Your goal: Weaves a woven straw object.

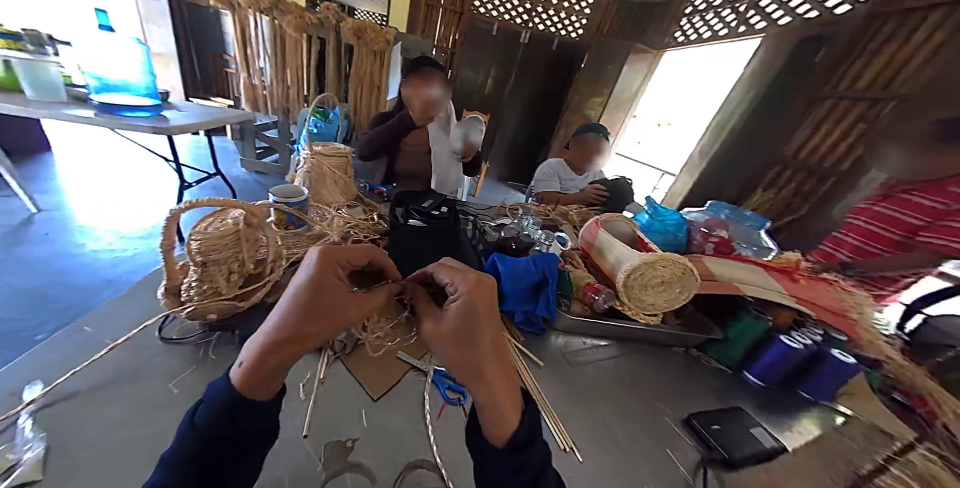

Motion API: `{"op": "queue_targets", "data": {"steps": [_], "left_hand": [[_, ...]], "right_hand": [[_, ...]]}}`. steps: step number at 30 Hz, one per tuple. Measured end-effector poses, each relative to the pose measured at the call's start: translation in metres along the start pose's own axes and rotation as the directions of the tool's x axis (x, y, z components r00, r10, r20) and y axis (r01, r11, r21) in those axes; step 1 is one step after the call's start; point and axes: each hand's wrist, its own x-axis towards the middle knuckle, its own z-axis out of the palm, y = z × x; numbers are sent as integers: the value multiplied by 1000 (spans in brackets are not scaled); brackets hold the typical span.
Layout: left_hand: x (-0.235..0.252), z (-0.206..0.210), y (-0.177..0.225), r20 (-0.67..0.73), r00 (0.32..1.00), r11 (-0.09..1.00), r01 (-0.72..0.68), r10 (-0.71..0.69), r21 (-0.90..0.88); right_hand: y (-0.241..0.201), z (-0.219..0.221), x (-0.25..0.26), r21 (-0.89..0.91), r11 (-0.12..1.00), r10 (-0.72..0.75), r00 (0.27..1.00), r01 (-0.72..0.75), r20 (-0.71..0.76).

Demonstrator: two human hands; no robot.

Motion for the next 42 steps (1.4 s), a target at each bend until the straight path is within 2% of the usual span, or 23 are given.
{"op": "queue_targets", "data": {"steps": [10, 19, 31, 38, 42], "left_hand": [[0, 0, -2, -11, 1000, 999, -24, 24, -49], [-1, 0, 1, -31, 999, 996, 42, -45, -74], [-1, -4, 2, 45, 993, 986, 110, -105, -127], [0, -5, 2, 42, 992, 991, 123, -121, -51], [0, -5, 3, 60, 991, 986, 125, -119, -110]], "right_hand": [[0, -2, 0, 10, 1000, -2, 1000, 2, 5], [-3, -4, -1, -31, 999, -38, 999, 38, -10], [4, -4, 0, -9, 1000, -14, 1000, 14, 12], [0, 1, 0, -14, 1000, -28, 999, 28, -17], [3, -2, 0, -2, 1000, -20, 999, 20, -30]]}}
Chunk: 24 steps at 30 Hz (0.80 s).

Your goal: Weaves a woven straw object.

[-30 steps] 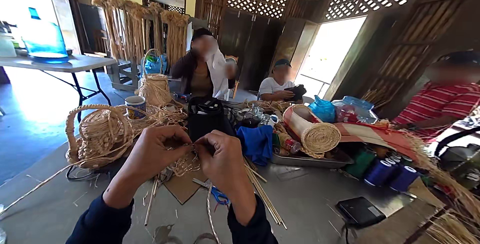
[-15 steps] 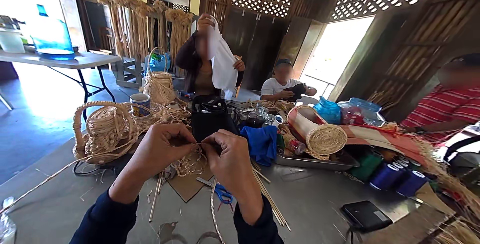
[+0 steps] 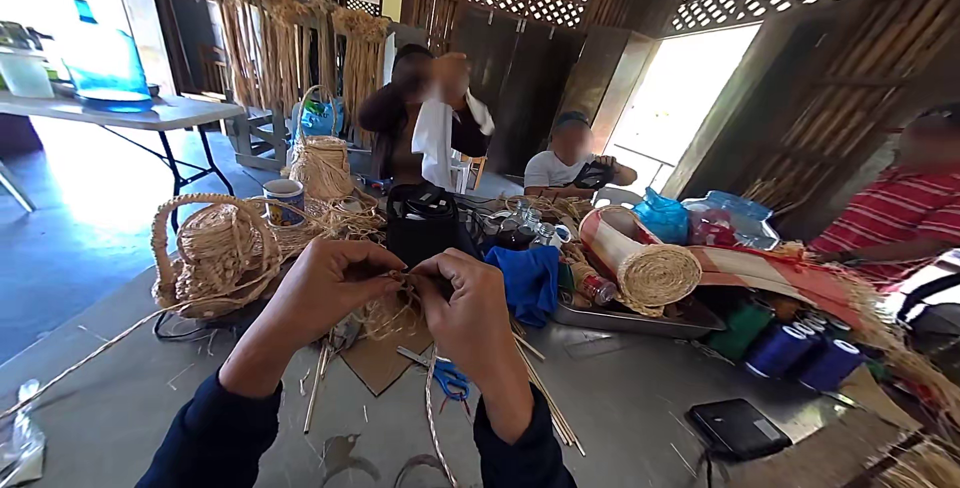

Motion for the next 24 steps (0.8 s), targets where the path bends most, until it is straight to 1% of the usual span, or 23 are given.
{"op": "queue_targets", "data": {"steps": [6, 11, 16, 24], "left_hand": [[2, -2, 3, 43, 998, 987, 49, -43, -151], [2, -8, 5, 42, 998, 967, 59, -50, -247], [2, -12, 1, 31, 998, 955, 64, -58, -289], [3, -16, 0, 66, 981, 905, 191, -180, -380]], "right_hand": [[7, -5, 2, 10, 1000, -9, 1000, 9, -29], [5, -2, 3, 15, 1000, -6, 999, 7, -36], [7, 4, 3, 57, 998, 25, 1000, -24, -17], [8, 12, 2, 79, 996, 46, 999, -43, -28]]}}
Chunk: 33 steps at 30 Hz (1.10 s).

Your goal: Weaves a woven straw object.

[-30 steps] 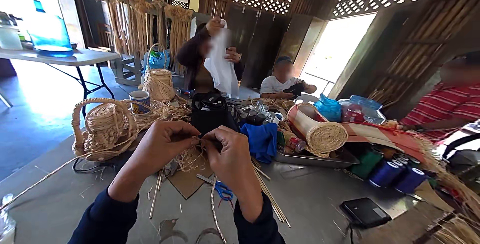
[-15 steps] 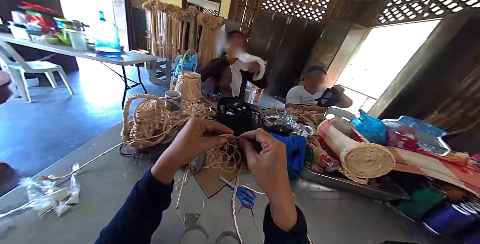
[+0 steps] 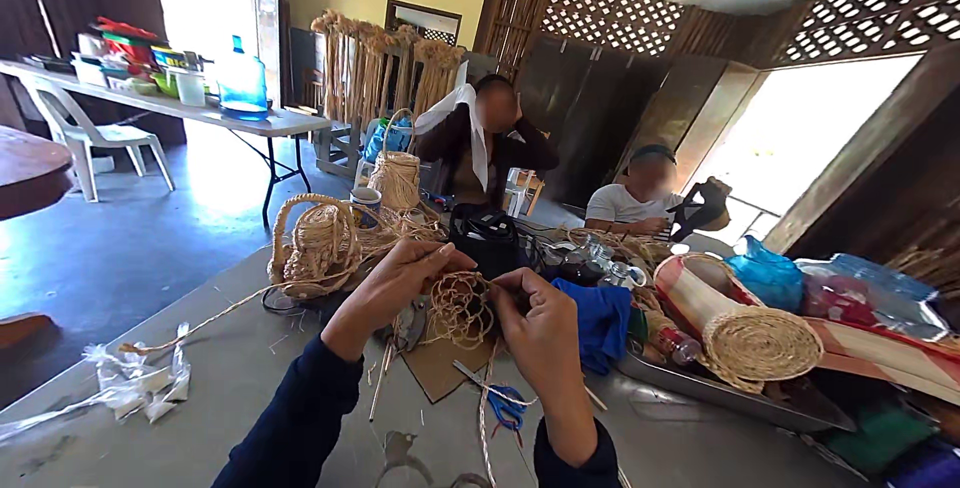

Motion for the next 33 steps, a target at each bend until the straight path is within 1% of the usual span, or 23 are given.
{"op": "queue_targets", "data": {"steps": [5, 9, 11, 14, 17, 20, 23, 25, 28, 33], "left_hand": [[0, 2, 2, 7, 999, 999, 32, -32, -18], [-1, -1, 1, 59, 998, 994, -33, 27, 101], [-1, 0, 2, 61, 997, 989, -49, 41, 137], [-2, 5, 5, 15, 999, 980, -36, 34, 195], [-2, 13, 12, -65, 997, 942, -7, 31, 337], [-2, 18, 14, -87, 996, 905, 4, 37, 426], [-2, 18, 11, -55, 997, 895, -18, 47, 445], [-1, 17, 10, -58, 998, 885, -4, 35, 466], [0, 15, 7, -96, 994, 853, 2, 57, 523], [0, 17, 8, -181, 981, 854, 39, 65, 518]], "right_hand": [[0, 1, 0, -53, 999, 12, 1000, -12, 0], [1, 1, 0, -64, 998, 7, 1000, -7, -5], [0, 1, 0, -71, 997, -3, 1000, 3, -9], [-1, 3, 0, -65, 998, -5, 1000, 5, -12], [-1, 5, -1, -52, 999, 1, 1000, -2, -17], [-1, 7, -1, -47, 999, 0, 1000, -1, -25], [1, 7, -1, -26, 1000, -1, 999, 0, -32], [2, 6, 0, -30, 1000, -2, 999, 1, -39], [5, 5, 1, -32, 999, 11, 999, -12, -37], [6, 6, 2, -54, 998, 16, 999, -18, -42]]}}
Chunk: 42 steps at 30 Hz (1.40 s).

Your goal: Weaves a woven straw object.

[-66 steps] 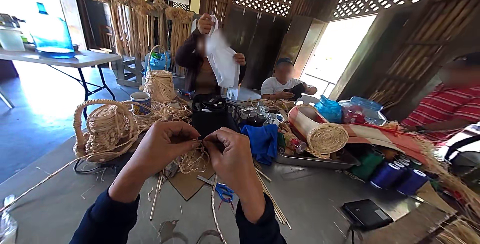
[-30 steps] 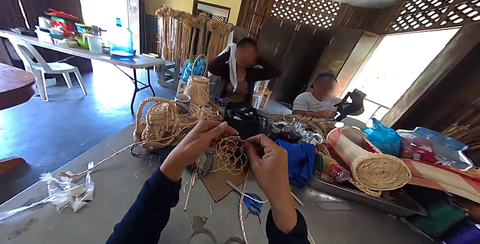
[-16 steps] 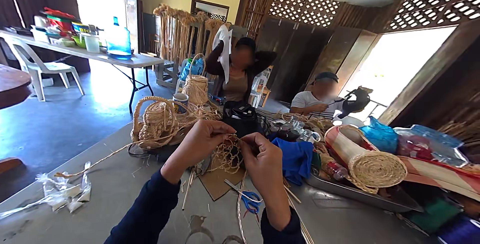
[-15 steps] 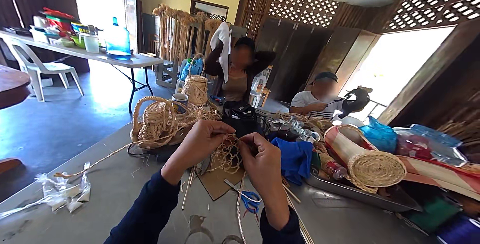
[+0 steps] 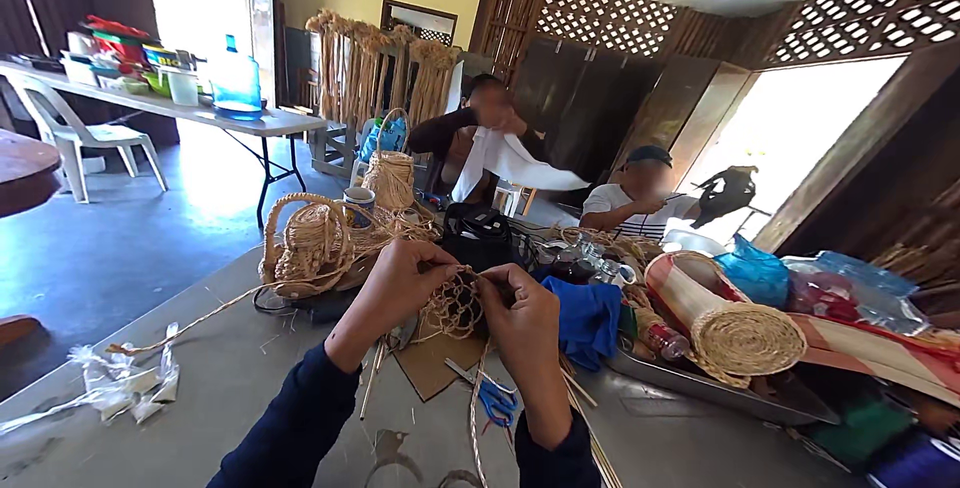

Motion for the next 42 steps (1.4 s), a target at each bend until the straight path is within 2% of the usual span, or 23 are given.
{"op": "queue_targets", "data": {"steps": [7, 15, 21, 26, 29, 34, 42], "left_hand": [[0, 15, 1, -148, 988, 999, -36, 31, -32], [-1, 22, -3, -202, 976, 996, -86, 83, -5], [-1, 25, -8, -138, 981, 990, -129, 136, 63], [-1, 13, -4, -44, 997, 998, -65, 65, -10], [-1, 4, -3, 23, 1000, 998, -17, 19, -62], [1, -7, -3, 31, 998, 994, 66, -63, -91], [2, -9, -6, 29, 997, 987, 80, -77, -136]], "right_hand": [[-5, 7, -3, -44, 999, -7, 997, 4, -71], [-3, 9, -3, -45, 998, -51, 993, 46, -105], [-4, 11, -4, -27, 999, -47, 989, 43, -139], [-5, 12, -3, 217, 976, 45, 995, -26, -84], [-4, 13, -3, 255, 966, 76, 994, -54, -76], [-8, 14, -5, 207, 977, 63, 996, -51, -55], [-5, 12, -5, 30, 999, -15, 999, 16, -28]]}}
